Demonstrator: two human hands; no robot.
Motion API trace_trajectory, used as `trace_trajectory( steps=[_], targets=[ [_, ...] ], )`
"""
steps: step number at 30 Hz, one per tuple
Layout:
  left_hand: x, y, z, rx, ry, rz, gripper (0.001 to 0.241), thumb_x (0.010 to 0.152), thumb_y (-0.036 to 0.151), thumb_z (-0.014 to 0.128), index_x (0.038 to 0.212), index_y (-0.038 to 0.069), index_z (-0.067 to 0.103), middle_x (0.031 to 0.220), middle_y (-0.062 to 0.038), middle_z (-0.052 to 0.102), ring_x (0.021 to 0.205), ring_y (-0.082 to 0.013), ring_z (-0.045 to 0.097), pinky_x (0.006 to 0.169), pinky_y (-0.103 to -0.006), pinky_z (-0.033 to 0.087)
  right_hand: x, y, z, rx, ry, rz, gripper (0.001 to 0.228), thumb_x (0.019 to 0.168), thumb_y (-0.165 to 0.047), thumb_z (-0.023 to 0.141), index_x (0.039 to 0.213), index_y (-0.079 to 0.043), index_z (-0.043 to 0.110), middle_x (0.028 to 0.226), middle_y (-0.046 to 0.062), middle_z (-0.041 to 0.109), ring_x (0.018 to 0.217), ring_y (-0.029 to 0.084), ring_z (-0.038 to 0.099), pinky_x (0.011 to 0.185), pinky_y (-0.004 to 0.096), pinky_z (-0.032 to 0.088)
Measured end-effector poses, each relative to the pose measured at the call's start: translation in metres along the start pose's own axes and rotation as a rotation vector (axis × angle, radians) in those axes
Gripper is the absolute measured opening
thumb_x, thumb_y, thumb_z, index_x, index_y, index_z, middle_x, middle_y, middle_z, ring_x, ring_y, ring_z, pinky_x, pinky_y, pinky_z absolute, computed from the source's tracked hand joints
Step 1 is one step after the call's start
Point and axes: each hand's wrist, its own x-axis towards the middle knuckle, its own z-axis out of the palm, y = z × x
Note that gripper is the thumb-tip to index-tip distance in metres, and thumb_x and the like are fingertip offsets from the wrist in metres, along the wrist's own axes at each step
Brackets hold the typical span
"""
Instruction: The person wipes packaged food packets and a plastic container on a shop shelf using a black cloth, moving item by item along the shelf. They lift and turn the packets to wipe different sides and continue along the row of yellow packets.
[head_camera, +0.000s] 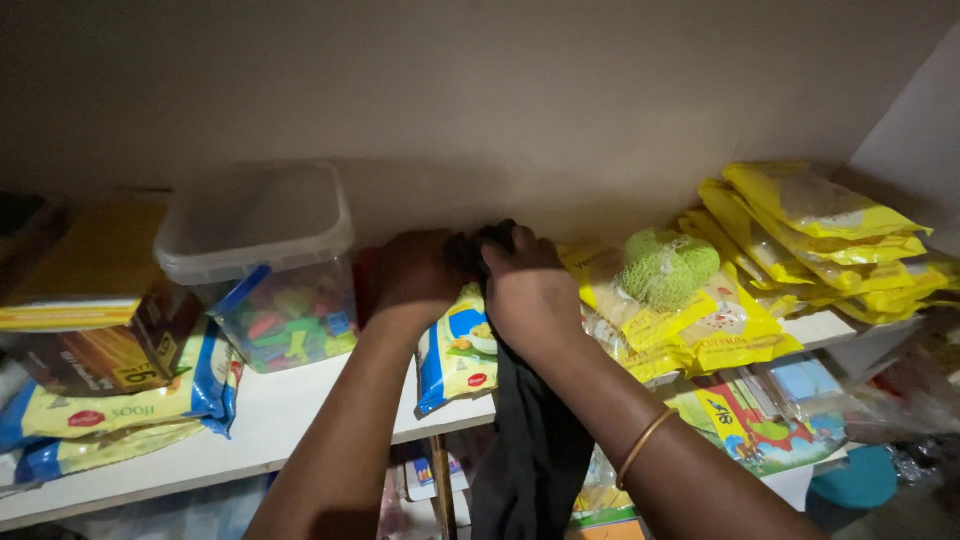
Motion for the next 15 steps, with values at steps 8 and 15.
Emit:
trace_trajectory(
  steps=[8, 15],
  targets=[
    [-0.008, 0.013, -0.014, 0.016, -0.08, -0.149, 0.037, 0.093, 0.041, 0.058, 0.108, 0.013, 0.077, 0.115, -0.016, 0.072, 0.101, -0.0346, 0.073, 0.09, -0.0497, 0.054, -0.005, -0.003, -0.008, 0.033, 0.009, 0.009, 0.037, 0.08, -0.012, 0.067, 0.118, -0.012, 0.071, 0.122, 0.02, 0.064, 0.102, 0.044, 0.063, 0.081, 0.052, 0.055],
    [0.005, -0.001, -0.001, 0.011, 0.021, 0.001, 0.039, 0.092, 0.043, 0.061, 0.102, 0.01, 0.078, 0.11, -0.019, 0.073, 0.103, -0.0393, 0.07, 0.092, -0.0503, 0.053, -0.015, -0.017, -0.03, 0.038, -0.158, 0.114, 0.038, 0.081, -0.015, 0.069, 0.119, -0.013, 0.071, 0.125, 0.024, 0.062, 0.098, 0.044, 0.063, 0.084, 0.054, 0.053]
  ],
)
